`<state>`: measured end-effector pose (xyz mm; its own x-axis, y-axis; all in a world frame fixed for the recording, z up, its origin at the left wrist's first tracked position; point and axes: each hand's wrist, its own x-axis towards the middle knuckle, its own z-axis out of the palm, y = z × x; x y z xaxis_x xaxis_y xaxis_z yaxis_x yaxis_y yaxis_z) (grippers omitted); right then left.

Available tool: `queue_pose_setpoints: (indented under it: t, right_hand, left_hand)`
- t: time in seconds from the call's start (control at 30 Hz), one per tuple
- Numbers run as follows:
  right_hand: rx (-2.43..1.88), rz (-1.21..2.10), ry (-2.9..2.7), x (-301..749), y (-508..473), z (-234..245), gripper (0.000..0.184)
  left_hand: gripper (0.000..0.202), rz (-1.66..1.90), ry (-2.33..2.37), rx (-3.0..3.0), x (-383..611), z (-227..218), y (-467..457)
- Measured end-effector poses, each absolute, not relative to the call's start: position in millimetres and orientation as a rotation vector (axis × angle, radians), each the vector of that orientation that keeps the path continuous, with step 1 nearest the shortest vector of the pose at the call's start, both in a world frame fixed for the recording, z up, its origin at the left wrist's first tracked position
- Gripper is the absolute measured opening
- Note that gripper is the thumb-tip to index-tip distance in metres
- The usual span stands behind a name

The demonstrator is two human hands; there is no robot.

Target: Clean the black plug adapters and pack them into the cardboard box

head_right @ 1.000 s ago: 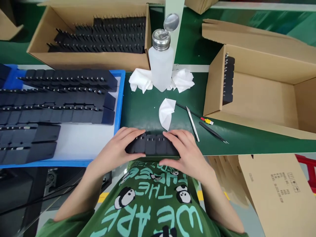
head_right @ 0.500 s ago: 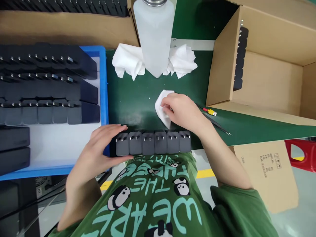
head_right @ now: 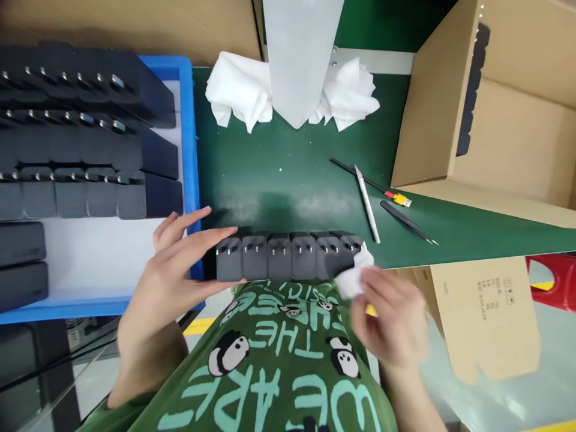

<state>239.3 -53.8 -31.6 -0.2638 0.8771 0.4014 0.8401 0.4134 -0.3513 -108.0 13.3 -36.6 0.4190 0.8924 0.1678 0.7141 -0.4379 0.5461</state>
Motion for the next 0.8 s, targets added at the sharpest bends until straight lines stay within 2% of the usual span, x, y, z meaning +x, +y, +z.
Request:
queue_pose_setpoints:
  t: [0.07, 0.13, 0.3, 0.5, 0.57, 0.63, 0.7, 0.73, 0.8]
  right_hand:
    - [-1.329, -0.093, -2.130, 213.4, -53.0, -51.8, 0.032]
    - [-1.197, -0.195, -2.144, 191.8, -47.1, -58.3, 0.031]
    - [-0.984, -0.157, -2.274, 154.3, -25.4, -45.1, 0.014]
    - [-0.714, -0.164, -2.320, 96.6, -5.9, -43.0, 0.023]
    - [-0.662, 0.044, -2.300, 86.9, -3.9, -37.0, 0.019]
    - [-0.668, 0.435, -2.228, 93.9, -3.9, -23.2, 0.017]
    - [-0.807, 0.764, -2.051, 118.9, -5.7, -5.0, 0.028]
    - [-0.919, 0.813, -1.950, 136.1, -7.2, 3.4, 0.037]
    - [-1.139, 0.684, -1.862, 172.0, -11.1, 13.5, 0.049]
  left_hand:
    - [0.055, 0.639, 1.384, 2.276, -107.1, -37.8, 12.6]
    - [0.055, 0.646, 1.401, 2.258, -106.0, -38.6, 11.9]
    - [0.055, 0.675, 1.417, 2.263, -104.8, -40.1, 12.2]
    - [0.036, 0.623, 1.435, 2.244, -104.6, -40.1, 12.1]
    - [0.034, 0.626, 1.443, 2.229, -104.7, -41.0, 11.1]
    - [0.037, 0.627, 1.438, 2.221, -105.2, -42.5, 10.2]
    - [0.042, 0.636, 1.424, 2.227, -105.9, -43.9, 9.7]
    - [0.048, 0.643, 1.415, 2.232, -106.2, -44.4, 9.5]
    - [0.060, 0.651, 1.399, 2.233, -106.4, -45.0, 9.5]
